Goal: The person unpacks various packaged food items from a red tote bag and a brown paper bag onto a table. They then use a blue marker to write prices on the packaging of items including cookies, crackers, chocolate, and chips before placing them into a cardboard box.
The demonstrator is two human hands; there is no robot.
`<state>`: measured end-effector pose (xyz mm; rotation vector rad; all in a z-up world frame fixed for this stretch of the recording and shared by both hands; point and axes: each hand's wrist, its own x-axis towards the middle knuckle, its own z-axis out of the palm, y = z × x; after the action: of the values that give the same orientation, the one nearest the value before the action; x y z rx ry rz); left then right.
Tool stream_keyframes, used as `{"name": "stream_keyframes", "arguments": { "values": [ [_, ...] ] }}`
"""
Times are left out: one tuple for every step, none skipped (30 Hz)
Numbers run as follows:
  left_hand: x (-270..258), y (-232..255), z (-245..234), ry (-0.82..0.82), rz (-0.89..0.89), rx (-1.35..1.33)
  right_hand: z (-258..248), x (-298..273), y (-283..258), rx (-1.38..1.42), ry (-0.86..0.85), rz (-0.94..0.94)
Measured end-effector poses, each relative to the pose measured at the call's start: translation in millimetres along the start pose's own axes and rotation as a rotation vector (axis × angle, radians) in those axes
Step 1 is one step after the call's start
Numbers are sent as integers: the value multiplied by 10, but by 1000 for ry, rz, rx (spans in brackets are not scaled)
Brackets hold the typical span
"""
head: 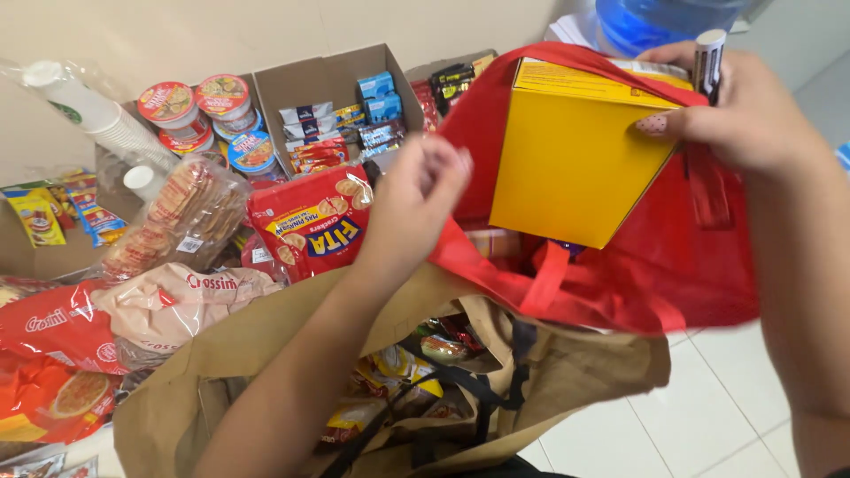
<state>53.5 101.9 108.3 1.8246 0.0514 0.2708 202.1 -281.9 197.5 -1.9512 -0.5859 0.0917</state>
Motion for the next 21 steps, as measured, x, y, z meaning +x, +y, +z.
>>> {"name": "stream_keyframes", "arguments": {
  "values": [
    [-100, -45, -99, -174, -50, 88, 34, 18, 35, 45, 6, -18],
    [-145, -98, -143, -349, -99, 175, 64, 77, 69, 95, -13, -10],
    [-148, -172, -163, -355, -63, 210, 136, 159, 126, 148, -34, 1],
    [-106, -247, -142, -361, -27, 245, 220, 222, 183, 201, -56, 13],
    [-32, -312, -97, -366, 11, 281, 300, 283, 221, 227, -95, -10],
    [76, -369, -39, -348, 139, 142, 388, 342, 254, 253, -135, -34],
    [189, -423, 45, -332, 266, -1, 464, 378, 285, 276, -173, -53],
    [241, -482, 87, -314, 393, -144, 547, 428, 315, 328, -225, -43],
    [235, -529, 113, -273, 351, -208, 591, 458, 331, 379, -275, -33],
    [196, -563, 129, -231, 309, -273, 606, 476, 343, 430, -325, -22],
    [146, -588, 120, -192, 270, -335, 597, 493, 357, 488, -331, -34],
    [67, -603, 86, -126, 353, -197, 557, 495, 369, 546, -336, -46],
    [-70, -612, 25, -58, 431, -60, 535, 486, 395, 604, -344, -55],
    [-197, -599, -41, 10, 505, 79, 470, 496, 401, 518, -288, -20],
    [-305, -567, -114, 58, 613, 163, 416, 515, 406, 433, -235, 15],
    [-406, -520, -189, 105, 720, 248, 428, 536, 430, 348, -182, 50],
    [-489, -457, -268, 153, 829, 335, 444, 583, 441, 260, -136, 98],
    [-578, -389, -355, 129, 916, 381, 485, 625, 452, 172, -91, 147],
    [-661, -322, -449, 102, 1001, 426, 528, 645, 459, 83, -45, 196],
    [-726, -261, -559, 74, 1087, 470, 546, 654, 447, -50, -22, 217],
    [-789, -212, -674, 74, 1200, 608, 575, 638, 434, -184, -1, 238]
  ]
}}
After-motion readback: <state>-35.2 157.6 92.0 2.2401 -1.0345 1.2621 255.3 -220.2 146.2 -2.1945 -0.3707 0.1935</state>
